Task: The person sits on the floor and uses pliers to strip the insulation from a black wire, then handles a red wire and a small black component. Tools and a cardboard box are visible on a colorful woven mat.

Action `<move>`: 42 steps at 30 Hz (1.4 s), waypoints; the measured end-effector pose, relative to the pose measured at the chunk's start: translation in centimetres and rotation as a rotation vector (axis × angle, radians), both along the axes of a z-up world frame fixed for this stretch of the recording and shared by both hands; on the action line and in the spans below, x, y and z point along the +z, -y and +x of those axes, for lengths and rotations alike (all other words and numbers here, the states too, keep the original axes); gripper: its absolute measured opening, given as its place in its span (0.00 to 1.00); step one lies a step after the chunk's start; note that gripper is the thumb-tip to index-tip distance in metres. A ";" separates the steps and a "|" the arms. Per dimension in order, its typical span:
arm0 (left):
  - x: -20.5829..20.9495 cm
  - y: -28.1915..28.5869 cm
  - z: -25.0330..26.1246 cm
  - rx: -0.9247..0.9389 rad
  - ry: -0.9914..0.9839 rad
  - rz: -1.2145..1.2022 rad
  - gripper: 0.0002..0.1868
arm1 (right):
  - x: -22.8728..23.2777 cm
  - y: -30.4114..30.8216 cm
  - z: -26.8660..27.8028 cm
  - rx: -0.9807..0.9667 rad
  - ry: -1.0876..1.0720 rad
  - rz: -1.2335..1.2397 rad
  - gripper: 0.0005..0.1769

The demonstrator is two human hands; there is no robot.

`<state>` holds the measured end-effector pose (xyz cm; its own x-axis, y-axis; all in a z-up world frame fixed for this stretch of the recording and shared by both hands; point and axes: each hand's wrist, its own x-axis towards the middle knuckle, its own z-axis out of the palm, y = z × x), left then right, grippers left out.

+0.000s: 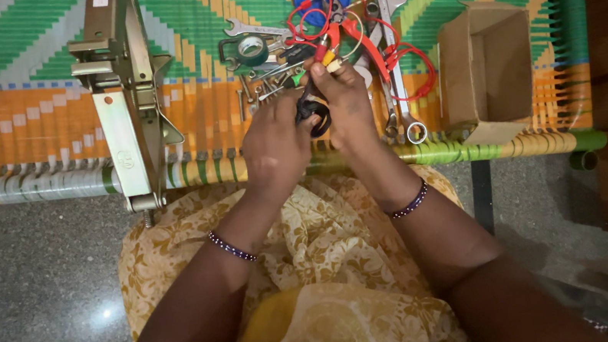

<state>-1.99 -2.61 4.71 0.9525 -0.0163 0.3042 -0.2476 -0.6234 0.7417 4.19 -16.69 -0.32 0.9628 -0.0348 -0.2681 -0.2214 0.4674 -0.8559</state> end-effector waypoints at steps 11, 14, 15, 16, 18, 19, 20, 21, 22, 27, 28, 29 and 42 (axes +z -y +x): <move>-1.3 1.8 -0.2 -0.052 -0.175 -0.154 0.20 | -1.3 1.3 1.4 -0.009 -0.021 -0.178 0.08; -1.8 1.9 -0.6 -0.023 -0.259 -0.209 0.22 | -1.8 0.9 1.0 -0.005 -0.066 -0.188 0.08; -1.9 1.9 -0.7 -0.007 -0.298 -0.230 0.23 | -1.8 0.9 1.0 -0.002 -0.074 -0.202 0.08; -2.2 1.9 -0.9 0.014 -0.271 -0.249 0.22 | -1.7 0.9 1.2 0.065 -0.052 -0.160 0.08; -2.9 1.7 -1.3 0.056 -0.222 -0.287 0.20 | -1.5 1.2 1.5 0.200 -0.013 -0.075 0.09; -3.5 1.6 -1.4 0.049 -0.234 -0.306 0.21 | -1.5 1.5 1.5 0.221 -0.002 -0.086 0.10; -4.3 1.4 -1.4 0.042 -0.247 -0.325 0.22 | -1.5 1.9 1.7 0.241 0.010 -0.098 0.11; -5.0 1.3 -1.5 0.037 -0.265 -0.346 0.23 | -1.5 2.3 1.6 0.263 0.015 -0.110 0.13; -5.8 1.0 -1.3 -0.020 -0.263 -0.414 0.25 | -1.5 2.5 1.4 0.288 0.052 -0.108 0.13; -8.2 0.4 0.4 -0.283 -0.351 -0.773 0.32 | -0.7 3.4 1.9 0.372 0.071 -0.111 0.14; -8.3 0.4 0.4 -0.238 -0.502 -0.821 0.33 | -0.6 3.4 1.8 0.384 0.066 -0.082 0.13; -8.3 0.3 0.3 -0.190 -0.651 -0.867 0.33 | -0.6 3.3 1.8 0.400 0.062 -0.053 0.13; -4.9 2.0 -0.3 0.057 -0.231 -0.477 0.20 | -2.9 2.1 1.7 0.200 0.047 -0.237 0.10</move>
<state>-2.33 -4.58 -0.20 0.9908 0.1268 0.0476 -0.0199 -0.2113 0.9772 5.85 -18.83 -3.18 0.9679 0.1005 -0.2302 -0.2466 0.2052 -0.9472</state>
